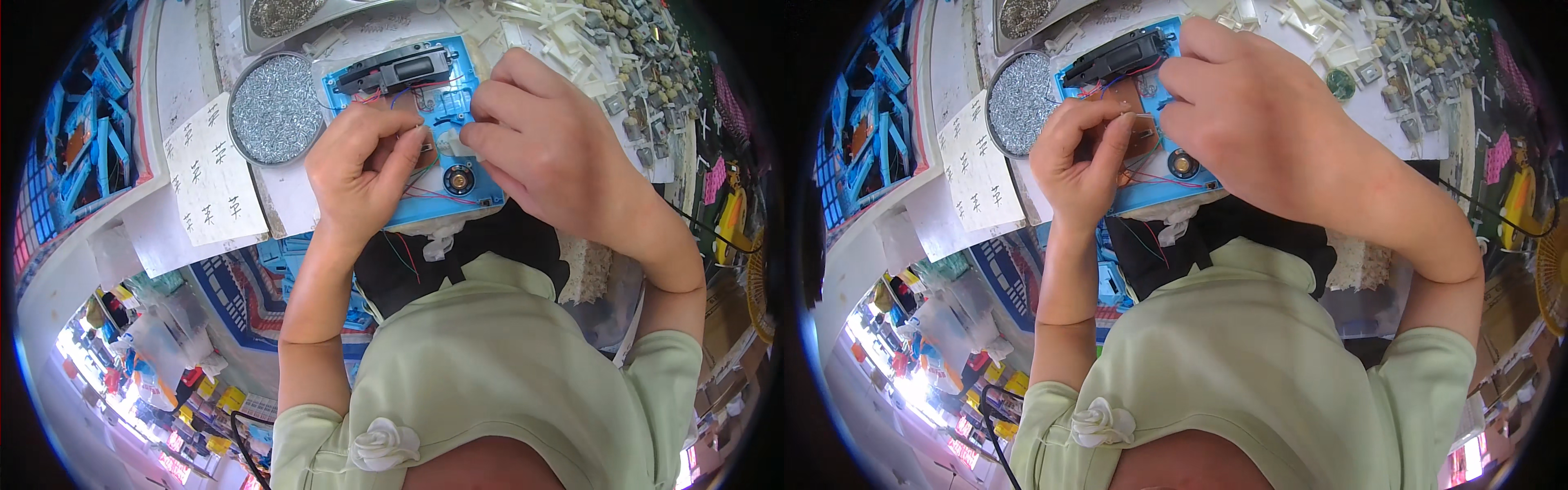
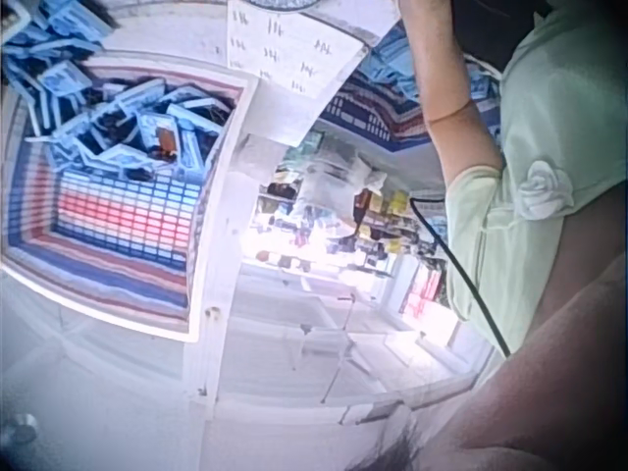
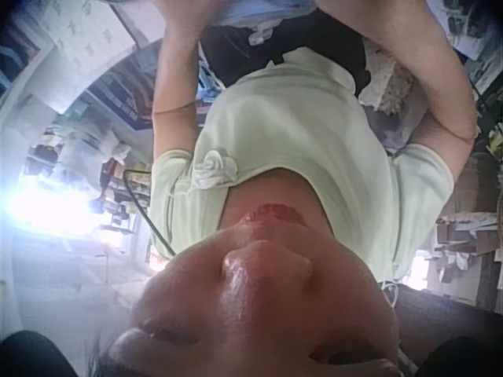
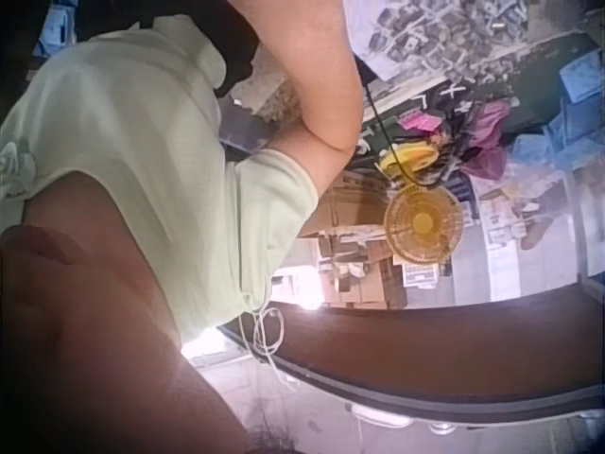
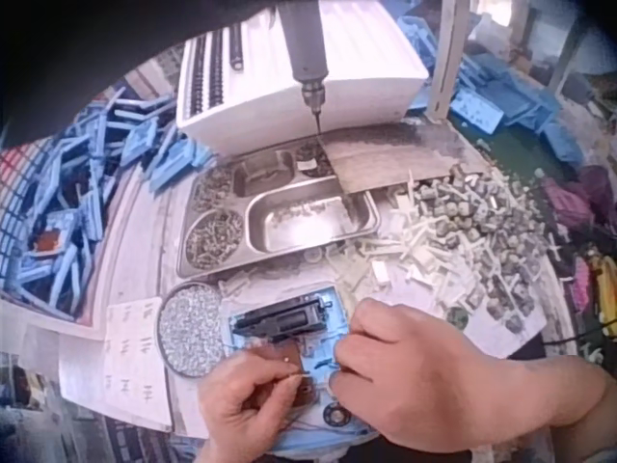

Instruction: Assemble internal components of an electronic device, including soldering and screw fastening.

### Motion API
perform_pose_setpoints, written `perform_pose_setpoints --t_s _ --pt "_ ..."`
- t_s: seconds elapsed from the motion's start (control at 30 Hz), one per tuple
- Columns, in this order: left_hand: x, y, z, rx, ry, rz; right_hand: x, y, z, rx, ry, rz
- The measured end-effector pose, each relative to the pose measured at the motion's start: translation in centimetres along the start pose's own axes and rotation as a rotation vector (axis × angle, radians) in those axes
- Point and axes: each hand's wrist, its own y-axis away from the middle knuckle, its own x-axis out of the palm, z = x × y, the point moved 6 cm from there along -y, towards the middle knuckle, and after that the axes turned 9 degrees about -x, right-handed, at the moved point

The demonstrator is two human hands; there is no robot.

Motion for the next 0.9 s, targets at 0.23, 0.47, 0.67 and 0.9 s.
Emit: perform_pose_setpoints --t_s 0.23,0.47,0.67,0.9 --pt "0.1 0.1 0.3 -0.025 0.012 0.012 2.0 3.5 -4.1 0.185 -0.319 -0.145" --pt "0.1 0.1 0.4 -0.055 0.025 0.020 3.2 4.5 -4.7 0.191 -0.408 -0.209" --pt "0.3 0.0 0.3 -0.075 0.034 0.030 2.4 1.9 -3.2 0.196 -0.217 -0.069" --pt "0.3 0.0 0.5 -0.058 -0.004 0.024 2.6 1.7 -2.5 0.159 -0.167 0.010"
